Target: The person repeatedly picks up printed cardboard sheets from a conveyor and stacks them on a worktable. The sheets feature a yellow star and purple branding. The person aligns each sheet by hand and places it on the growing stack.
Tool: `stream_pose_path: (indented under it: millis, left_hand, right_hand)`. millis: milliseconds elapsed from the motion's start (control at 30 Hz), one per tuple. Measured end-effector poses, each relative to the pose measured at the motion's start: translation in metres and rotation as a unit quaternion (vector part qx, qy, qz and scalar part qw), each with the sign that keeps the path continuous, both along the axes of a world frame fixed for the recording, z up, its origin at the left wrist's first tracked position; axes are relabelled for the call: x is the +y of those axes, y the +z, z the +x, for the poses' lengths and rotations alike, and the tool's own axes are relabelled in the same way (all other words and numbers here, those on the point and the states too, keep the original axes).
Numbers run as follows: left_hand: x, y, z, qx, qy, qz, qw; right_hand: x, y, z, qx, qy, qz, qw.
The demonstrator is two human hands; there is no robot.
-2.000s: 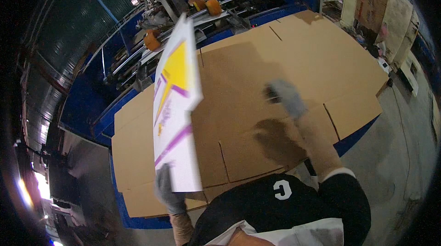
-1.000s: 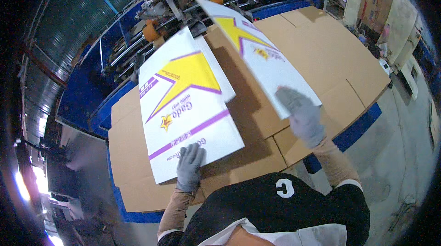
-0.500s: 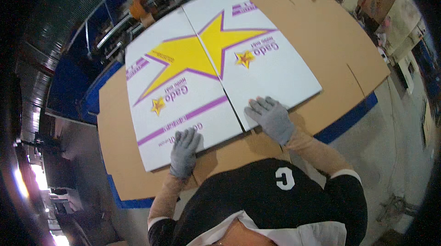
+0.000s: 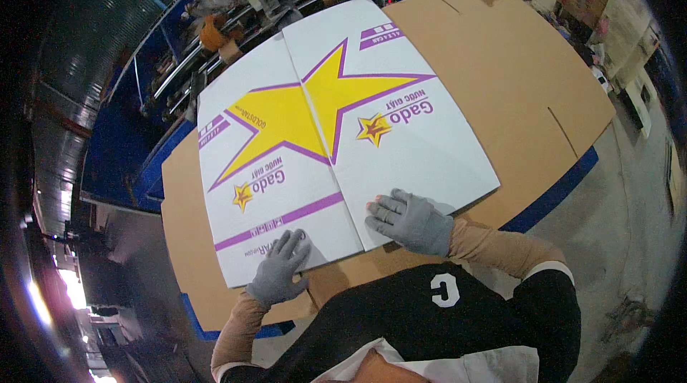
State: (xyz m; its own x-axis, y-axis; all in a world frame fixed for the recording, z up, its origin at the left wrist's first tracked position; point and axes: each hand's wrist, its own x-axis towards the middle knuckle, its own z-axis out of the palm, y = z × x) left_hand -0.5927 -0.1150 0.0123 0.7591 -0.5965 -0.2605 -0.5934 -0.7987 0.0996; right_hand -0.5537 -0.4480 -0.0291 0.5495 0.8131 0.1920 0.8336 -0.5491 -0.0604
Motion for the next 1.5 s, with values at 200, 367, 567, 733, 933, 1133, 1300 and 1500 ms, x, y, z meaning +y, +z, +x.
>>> stream_pose_path:
  millis: [200,367,567,733,933,1133,1300,1500]
  left_hand:
    - [-0.037,-0.019,0.128,-0.004,0.254,-0.299,0.920]
    - [-0.080,-0.027,0.295,0.318,0.390,-0.669,0.548]
    - [-0.120,-0.013,0.348,0.259,0.394,-0.681,0.560]
    - [-0.122,0.007,0.361,0.056,0.353,-0.565,0.744]
    - [-0.116,-0.035,0.365,0.166,0.369,-0.606,0.685]
    - [-0.118,-0.024,0.324,0.343,0.383,-0.686,0.514]
    - [-0.137,0.004,0.261,0.292,0.419,-0.626,0.589]
    - [-0.127,-0.019,0.256,0.333,0.376,-0.628,0.595]
  right_hand:
    - [-0.026,-0.004,0.075,0.039,0.042,0.053,0.997]
    - [-0.074,-0.046,0.231,-0.089,-0.328,0.259,0.904]
    - [-0.096,-0.054,0.402,0.058,-0.443,0.208,0.870]
    - [-0.084,-0.036,0.453,0.160,-0.477,0.198,0.841]
    - [-0.092,-0.042,0.462,0.205,-0.465,0.213,0.834]
    - [-0.115,0.000,0.383,0.337,-0.437,0.218,0.805]
    - [-0.156,-0.003,0.260,0.565,-0.414,0.187,0.689]
    - [-0.144,-0.022,0.240,0.494,-0.393,0.293,0.718]
